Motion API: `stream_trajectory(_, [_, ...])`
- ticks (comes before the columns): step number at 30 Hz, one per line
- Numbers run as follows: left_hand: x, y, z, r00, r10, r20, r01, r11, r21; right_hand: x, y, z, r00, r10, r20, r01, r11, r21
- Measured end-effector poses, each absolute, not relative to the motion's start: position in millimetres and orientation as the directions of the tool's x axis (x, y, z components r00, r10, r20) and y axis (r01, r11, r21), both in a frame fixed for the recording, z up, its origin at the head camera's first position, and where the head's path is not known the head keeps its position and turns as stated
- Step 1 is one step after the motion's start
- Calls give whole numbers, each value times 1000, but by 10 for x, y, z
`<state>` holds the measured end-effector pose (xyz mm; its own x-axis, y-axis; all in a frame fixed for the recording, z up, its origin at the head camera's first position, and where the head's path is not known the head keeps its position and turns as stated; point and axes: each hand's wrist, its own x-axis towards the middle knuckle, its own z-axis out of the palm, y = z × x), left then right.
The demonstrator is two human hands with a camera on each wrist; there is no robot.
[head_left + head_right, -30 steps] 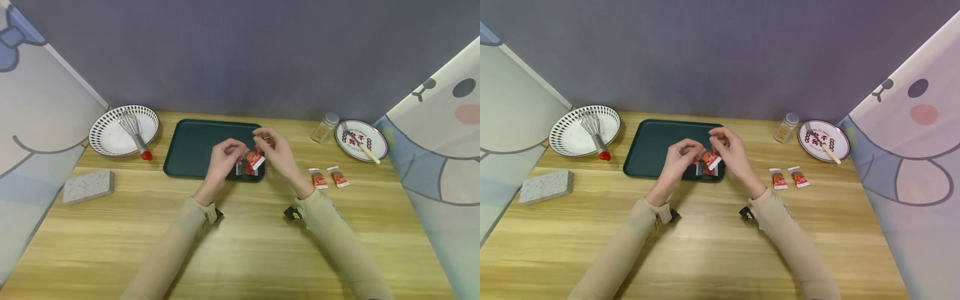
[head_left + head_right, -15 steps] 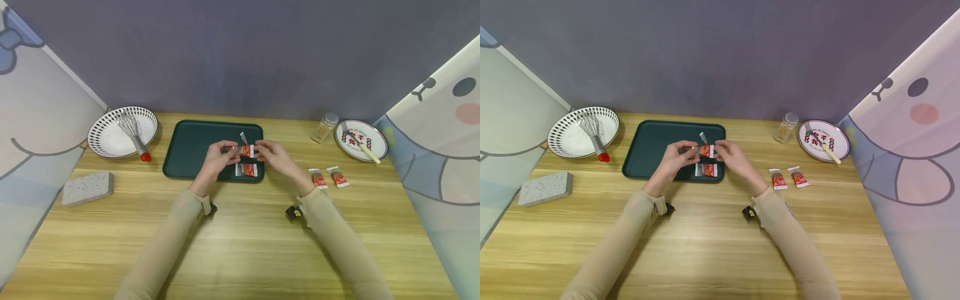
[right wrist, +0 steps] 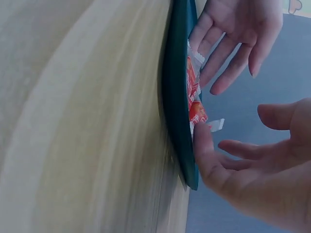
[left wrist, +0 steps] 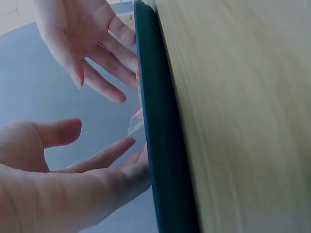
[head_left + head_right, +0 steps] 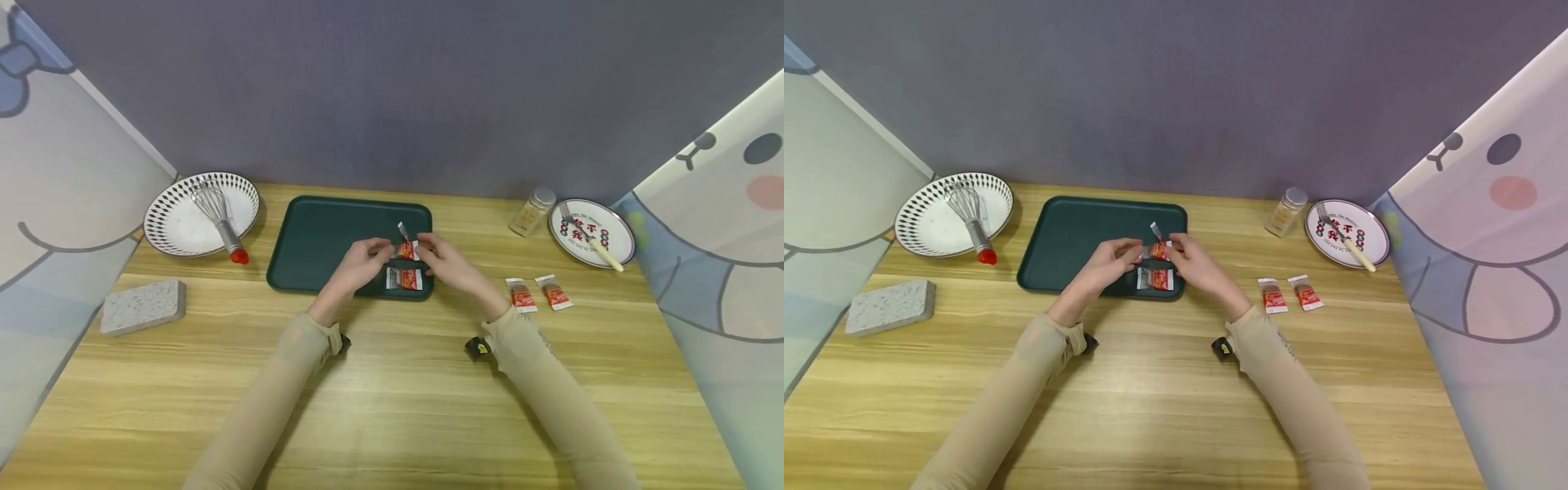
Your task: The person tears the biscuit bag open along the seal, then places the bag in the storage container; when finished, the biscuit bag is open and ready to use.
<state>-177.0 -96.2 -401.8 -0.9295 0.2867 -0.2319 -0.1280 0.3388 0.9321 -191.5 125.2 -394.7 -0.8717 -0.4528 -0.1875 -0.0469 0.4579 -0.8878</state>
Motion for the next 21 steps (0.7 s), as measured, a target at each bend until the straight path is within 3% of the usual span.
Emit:
stream_trajectory(9, [-1713,-984,-3998,-937,278,-211,-107,347,932,-1858,1235,-3927,-886,-435,-158,-109,528,-842])
stream_trajectory(16, [-1584,-838,-3935,-977,203,68,140,368,919,-1678,1527,-3743,-938,-347,-13,-180,517,-837])
stream_trajectory(21, [-1470,-500,-3853,-929,365,51,169,299,939,-1515,2009,-3603,-959,-283,-22,-147,562,-814])
